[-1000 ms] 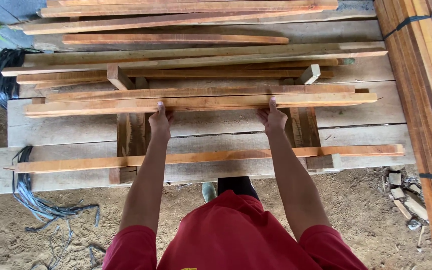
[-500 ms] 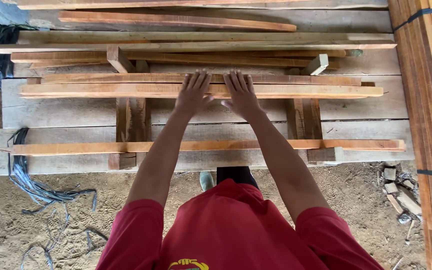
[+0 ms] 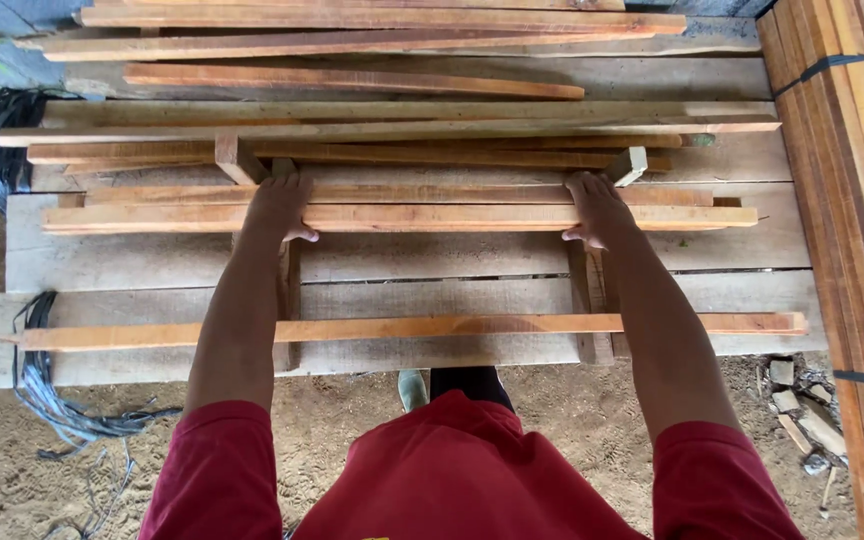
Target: The person repeatedly picks up thin wooden planks from a pile and places them into a wooden frame on a workbench. The person handles the planks by hand, arranging them one by one within the frame.
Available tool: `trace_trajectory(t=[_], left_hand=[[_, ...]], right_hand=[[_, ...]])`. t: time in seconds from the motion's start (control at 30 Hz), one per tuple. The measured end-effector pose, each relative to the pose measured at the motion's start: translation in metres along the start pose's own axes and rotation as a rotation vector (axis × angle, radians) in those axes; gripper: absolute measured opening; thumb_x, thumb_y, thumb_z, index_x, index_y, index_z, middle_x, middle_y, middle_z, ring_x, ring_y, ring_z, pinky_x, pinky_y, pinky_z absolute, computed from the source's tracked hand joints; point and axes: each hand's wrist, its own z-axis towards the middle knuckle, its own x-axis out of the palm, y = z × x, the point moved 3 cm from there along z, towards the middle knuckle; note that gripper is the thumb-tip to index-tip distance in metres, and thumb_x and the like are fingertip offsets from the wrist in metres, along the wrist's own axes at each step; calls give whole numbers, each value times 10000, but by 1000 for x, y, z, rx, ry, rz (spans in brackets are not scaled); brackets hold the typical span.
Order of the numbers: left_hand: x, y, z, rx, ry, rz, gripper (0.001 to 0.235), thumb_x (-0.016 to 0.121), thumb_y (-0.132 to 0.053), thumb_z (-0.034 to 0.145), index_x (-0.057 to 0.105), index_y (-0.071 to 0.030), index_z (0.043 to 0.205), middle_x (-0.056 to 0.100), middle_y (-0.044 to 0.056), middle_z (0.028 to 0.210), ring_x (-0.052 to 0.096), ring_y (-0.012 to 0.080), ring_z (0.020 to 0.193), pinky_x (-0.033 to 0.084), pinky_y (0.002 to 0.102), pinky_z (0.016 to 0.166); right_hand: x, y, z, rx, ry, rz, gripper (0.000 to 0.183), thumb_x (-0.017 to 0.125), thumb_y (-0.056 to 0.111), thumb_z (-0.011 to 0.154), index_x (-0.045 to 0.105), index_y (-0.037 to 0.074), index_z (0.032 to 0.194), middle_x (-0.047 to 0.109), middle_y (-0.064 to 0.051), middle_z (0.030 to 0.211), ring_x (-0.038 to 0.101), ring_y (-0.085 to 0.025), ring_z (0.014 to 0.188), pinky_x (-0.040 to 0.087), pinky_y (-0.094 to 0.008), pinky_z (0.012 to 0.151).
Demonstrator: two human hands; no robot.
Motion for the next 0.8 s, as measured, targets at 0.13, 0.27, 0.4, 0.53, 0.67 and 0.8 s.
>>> trace_trajectory(t=[0.13, 0.27, 0.4, 0.53, 0.67, 0.8], left_hand=[[-26, 2, -15, 62, 15, -26, 1049, 852, -735, 552, 425, -162, 1320, 575, 68, 1317, 587, 262, 1263, 461, 437, 1086], [-59, -4, -26, 55, 62, -140, 897, 877, -545, 695, 425, -124, 1345, 565, 108, 1322, 541, 303, 1301, 415, 463, 1128], [-42, -6, -20, 16, 54, -111, 937, 888, -590, 647, 434, -153, 1341, 553, 82, 1308, 525, 285, 1297, 406, 462, 1138], [2, -6, -3, -36, 42, -120, 993, 914, -600, 603, 426, -147, 1339, 541, 98, 1305, 506, 311, 1317, 377, 496, 1154], [2, -25, -3, -110, -114, -134, 1202, 895, -662, 524, 343, -132, 1452, 354, 162, 1533, 321, 379, 1457, 135, 641, 1237], [-90, -101, -38, 27, -204, -277, 1092, 663, -683, 849, 231, -50, 1627, 173, 212, 1689, 152, 428, 1558, 60, 689, 1237]], right_hand=[[-12, 2, 0, -67, 11, -61, 1139, 914, 594, 591, 369, 196, 1508, 499, -110, 1433, 459, -316, 1442, 239, -451, 1297], [-40, 21, -12, -50, 20, -76, 1011, 900, 489, 689, 379, 157, 1489, 523, -155, 1386, 480, -345, 1413, 229, -448, 1302], [-43, 26, -15, -31, -1, -142, 1039, 900, 517, 672, 360, 159, 1484, 515, -144, 1379, 463, -323, 1419, 189, -455, 1312], [-30, 23, -12, -9, 22, -155, 1072, 909, 535, 654, 343, 175, 1490, 507, -133, 1399, 442, -309, 1439, 167, -458, 1315], [-39, 26, -12, -24, 17, -85, 1031, 904, 465, 697, 343, 151, 1503, 498, -183, 1428, 409, -349, 1465, 138, -478, 1313], [-39, 25, -15, -40, 1, -98, 1025, 895, 475, 704, 349, 142, 1505, 482, -198, 1469, 379, -356, 1492, 132, -479, 1316]])
